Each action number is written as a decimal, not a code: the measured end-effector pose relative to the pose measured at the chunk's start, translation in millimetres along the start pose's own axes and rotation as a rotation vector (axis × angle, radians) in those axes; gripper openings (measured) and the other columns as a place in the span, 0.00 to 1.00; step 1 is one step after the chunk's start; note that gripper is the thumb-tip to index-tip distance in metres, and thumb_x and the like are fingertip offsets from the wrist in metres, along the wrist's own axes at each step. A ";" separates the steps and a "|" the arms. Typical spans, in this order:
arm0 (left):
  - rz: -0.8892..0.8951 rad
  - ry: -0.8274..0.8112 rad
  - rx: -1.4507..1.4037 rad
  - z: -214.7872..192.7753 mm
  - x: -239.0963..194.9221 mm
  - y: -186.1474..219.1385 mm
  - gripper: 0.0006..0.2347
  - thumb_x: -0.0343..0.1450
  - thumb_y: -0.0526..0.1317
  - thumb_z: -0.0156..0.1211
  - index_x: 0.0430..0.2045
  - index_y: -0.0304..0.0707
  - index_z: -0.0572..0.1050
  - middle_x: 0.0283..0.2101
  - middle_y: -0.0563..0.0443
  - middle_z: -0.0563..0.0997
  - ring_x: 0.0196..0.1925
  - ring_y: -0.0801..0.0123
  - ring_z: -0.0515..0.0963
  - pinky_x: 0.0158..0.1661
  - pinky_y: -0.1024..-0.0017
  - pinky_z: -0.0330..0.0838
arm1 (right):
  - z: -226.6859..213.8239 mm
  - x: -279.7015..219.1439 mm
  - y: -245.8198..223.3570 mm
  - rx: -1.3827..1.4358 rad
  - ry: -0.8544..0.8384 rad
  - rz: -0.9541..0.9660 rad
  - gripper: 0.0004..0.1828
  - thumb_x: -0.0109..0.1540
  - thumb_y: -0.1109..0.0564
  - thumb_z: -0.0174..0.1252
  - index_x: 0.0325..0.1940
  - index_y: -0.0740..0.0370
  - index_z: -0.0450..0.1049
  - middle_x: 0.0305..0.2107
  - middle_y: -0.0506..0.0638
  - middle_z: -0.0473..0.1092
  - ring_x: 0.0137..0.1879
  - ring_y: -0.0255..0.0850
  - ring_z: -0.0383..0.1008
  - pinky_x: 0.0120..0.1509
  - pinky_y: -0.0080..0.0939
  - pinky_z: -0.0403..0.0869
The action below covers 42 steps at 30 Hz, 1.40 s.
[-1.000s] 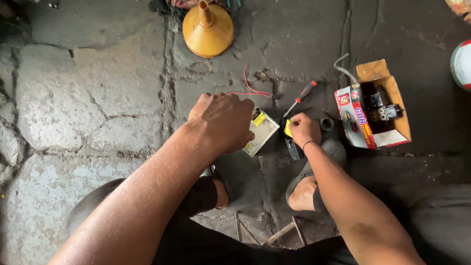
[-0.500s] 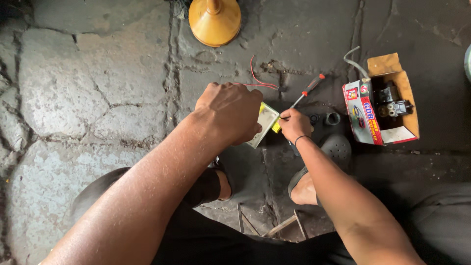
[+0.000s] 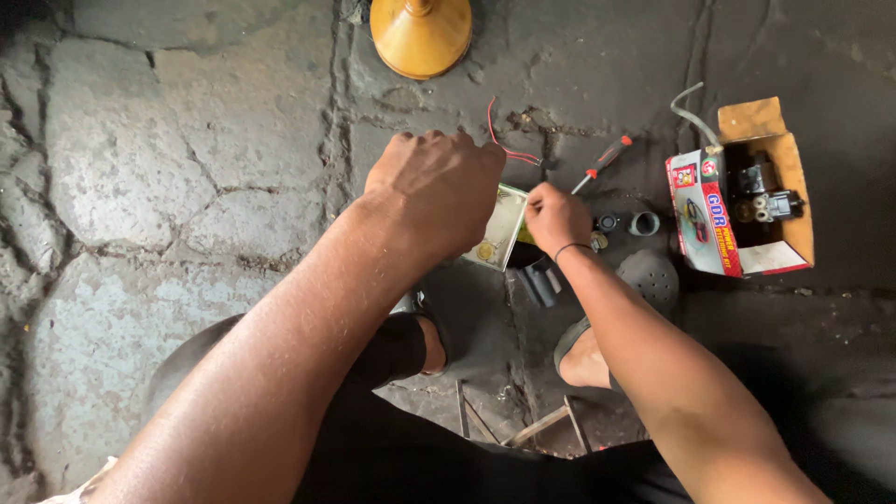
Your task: The person sits on the floor and assembles a small mechanical device, likely a motor or pump. They handle various small components, including gears and a black housing, and use a screwdriver to tighten screws. The person also connects wires to the device and wipes it with a yellow cloth.
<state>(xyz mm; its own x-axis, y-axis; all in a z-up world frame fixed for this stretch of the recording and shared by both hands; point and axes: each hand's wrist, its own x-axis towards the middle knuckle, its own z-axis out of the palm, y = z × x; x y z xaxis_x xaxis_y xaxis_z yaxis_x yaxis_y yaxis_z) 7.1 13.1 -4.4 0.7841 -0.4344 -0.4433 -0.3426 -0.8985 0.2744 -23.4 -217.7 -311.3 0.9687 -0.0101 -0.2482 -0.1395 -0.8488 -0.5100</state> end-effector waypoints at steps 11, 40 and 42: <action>0.003 -0.031 0.007 1.1 2.9 -0.1 0.18 0.62 0.41 0.69 0.44 0.39 0.76 0.43 0.44 0.82 0.51 0.53 0.80 0.48 0.56 0.74 | 17.4 20.6 -62.6 -0.208 -0.329 -0.151 0.19 0.61 0.42 0.54 0.46 0.57 0.78 0.42 0.60 0.77 0.49 0.61 0.77 0.52 0.59 0.75; -0.006 0.028 -0.009 0.9 1.2 -3.3 0.13 0.65 0.35 0.64 0.43 0.38 0.77 0.42 0.42 0.83 0.47 0.52 0.83 0.46 0.56 0.75 | 31.8 -43.9 11.4 0.153 0.254 -0.152 0.07 0.59 0.57 0.63 0.41 0.54 0.76 0.34 0.52 0.76 0.42 0.52 0.77 0.46 0.51 0.75; -0.012 0.029 -0.016 0.0 -0.6 -5.6 0.13 0.65 0.36 0.65 0.43 0.38 0.77 0.42 0.41 0.83 0.48 0.51 0.83 0.46 0.55 0.75 | 46.6 -32.7 1.6 0.181 0.197 -0.294 0.05 0.60 0.58 0.62 0.40 0.53 0.76 0.33 0.51 0.76 0.43 0.52 0.78 0.47 0.50 0.75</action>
<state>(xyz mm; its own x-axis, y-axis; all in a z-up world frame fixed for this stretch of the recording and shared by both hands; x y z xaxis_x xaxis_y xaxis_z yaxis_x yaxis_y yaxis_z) 8.6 18.3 -5.7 0.8027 -0.4214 -0.4220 -0.3248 -0.9024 0.2832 -64.9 -194.1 -342.3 0.9911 0.1030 0.0842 0.1328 -0.7237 -0.6772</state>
